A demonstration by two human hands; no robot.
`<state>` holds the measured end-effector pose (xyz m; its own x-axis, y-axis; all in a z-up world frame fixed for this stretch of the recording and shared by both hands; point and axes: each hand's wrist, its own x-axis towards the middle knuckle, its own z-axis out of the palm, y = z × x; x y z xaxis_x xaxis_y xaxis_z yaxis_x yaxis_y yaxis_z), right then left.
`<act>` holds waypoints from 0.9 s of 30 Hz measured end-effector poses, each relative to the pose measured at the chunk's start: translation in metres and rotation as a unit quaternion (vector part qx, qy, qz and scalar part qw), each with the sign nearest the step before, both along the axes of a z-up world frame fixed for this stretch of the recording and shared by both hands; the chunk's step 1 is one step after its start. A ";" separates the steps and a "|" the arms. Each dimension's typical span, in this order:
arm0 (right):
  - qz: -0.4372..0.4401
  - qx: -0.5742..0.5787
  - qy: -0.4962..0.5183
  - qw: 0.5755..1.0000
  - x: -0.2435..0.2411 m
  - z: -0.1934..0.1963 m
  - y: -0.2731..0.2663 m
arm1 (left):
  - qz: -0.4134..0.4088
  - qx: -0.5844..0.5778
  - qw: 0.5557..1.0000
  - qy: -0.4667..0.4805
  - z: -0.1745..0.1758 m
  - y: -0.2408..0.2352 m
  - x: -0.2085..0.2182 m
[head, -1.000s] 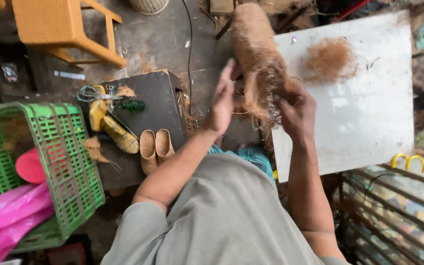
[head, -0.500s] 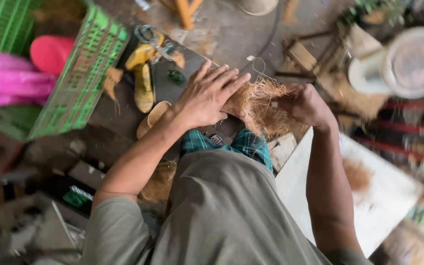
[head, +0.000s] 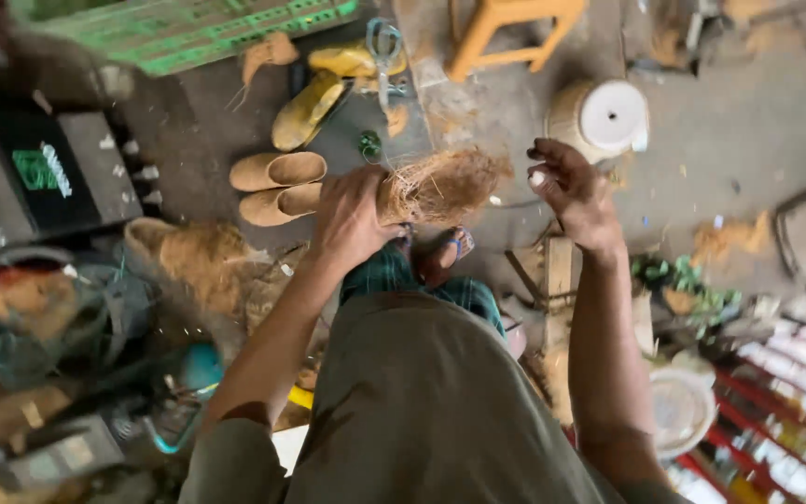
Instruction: The person cleans a coconut husk by first using a heat gun to burn off loose fibers, then using a hair dryer to blow away debris. Finally, they use scissors to trim remaining fibers and insert a green glass bottle into the husk.
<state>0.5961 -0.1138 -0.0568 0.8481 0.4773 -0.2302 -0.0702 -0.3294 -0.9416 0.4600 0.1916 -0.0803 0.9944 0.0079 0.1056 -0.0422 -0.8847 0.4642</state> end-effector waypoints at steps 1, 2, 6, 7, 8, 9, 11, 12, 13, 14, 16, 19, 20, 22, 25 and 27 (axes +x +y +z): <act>0.022 0.009 0.006 1.000 0.009 0.000 0.013 | 0.044 -0.008 0.999 -0.024 -0.009 -0.001 -0.002; 0.038 0.015 0.011 0.999 0.014 0.000 0.024 | 0.082 -0.017 0.995 -0.050 -0.020 -0.001 -0.002; 0.096 0.012 -0.005 0.995 0.046 -0.034 0.060 | 0.210 -0.018 0.968 -0.134 -0.067 -0.002 -0.010; 0.102 0.003 0.000 0.995 0.054 -0.042 0.066 | 0.253 -0.014 0.957 -0.142 -0.069 -0.006 -0.013; 0.107 0.000 -0.006 0.994 0.069 -0.050 0.078 | 0.295 -0.005 0.942 -0.161 -0.074 -0.001 -0.006; 0.132 0.001 -0.009 0.991 0.066 -0.057 0.083 | 0.318 -0.001 0.934 -0.164 -0.069 -0.005 -0.020; 0.163 -0.066 0.024 0.984 0.091 -0.069 0.096 | 0.398 -0.084 0.906 -0.117 -0.067 -0.010 -0.012; 0.184 -0.078 0.025 0.980 0.105 -0.073 0.102 | 0.418 -0.091 0.897 -0.113 -0.068 -0.012 -0.009; 0.186 -0.086 0.037 0.978 0.118 -0.077 0.108 | 0.463 -0.154 0.872 -0.042 -0.070 -0.013 -0.005; 0.194 -0.094 0.048 0.975 0.134 -0.084 0.118 | 0.506 -0.217 0.834 0.027 -0.073 -0.014 -0.002; 0.269 -0.148 0.039 0.951 0.170 -0.116 0.125 | 0.566 -0.142 0.811 -0.032 -0.123 -0.030 0.005; 0.404 -0.234 0.011 0.884 0.240 -0.163 0.148 | 0.670 -0.134 0.727 -0.060 -0.142 -0.048 0.033; 0.442 -0.271 0.006 0.855 0.254 -0.176 0.148 | 0.695 -0.213 0.686 -0.034 -0.136 -0.053 0.036; 0.519 -0.307 -0.035 0.797 0.261 -0.169 0.174 | 0.741 -0.186 0.642 -0.064 -0.153 -0.082 0.038; 0.625 -0.346 -0.094 0.694 0.291 -0.184 0.205 | 0.803 -0.146 0.566 -0.118 -0.165 -0.119 0.063; 0.674 -0.362 -0.109 0.635 0.296 -0.203 0.213 | 0.835 -0.141 0.515 -0.134 -0.172 -0.153 0.071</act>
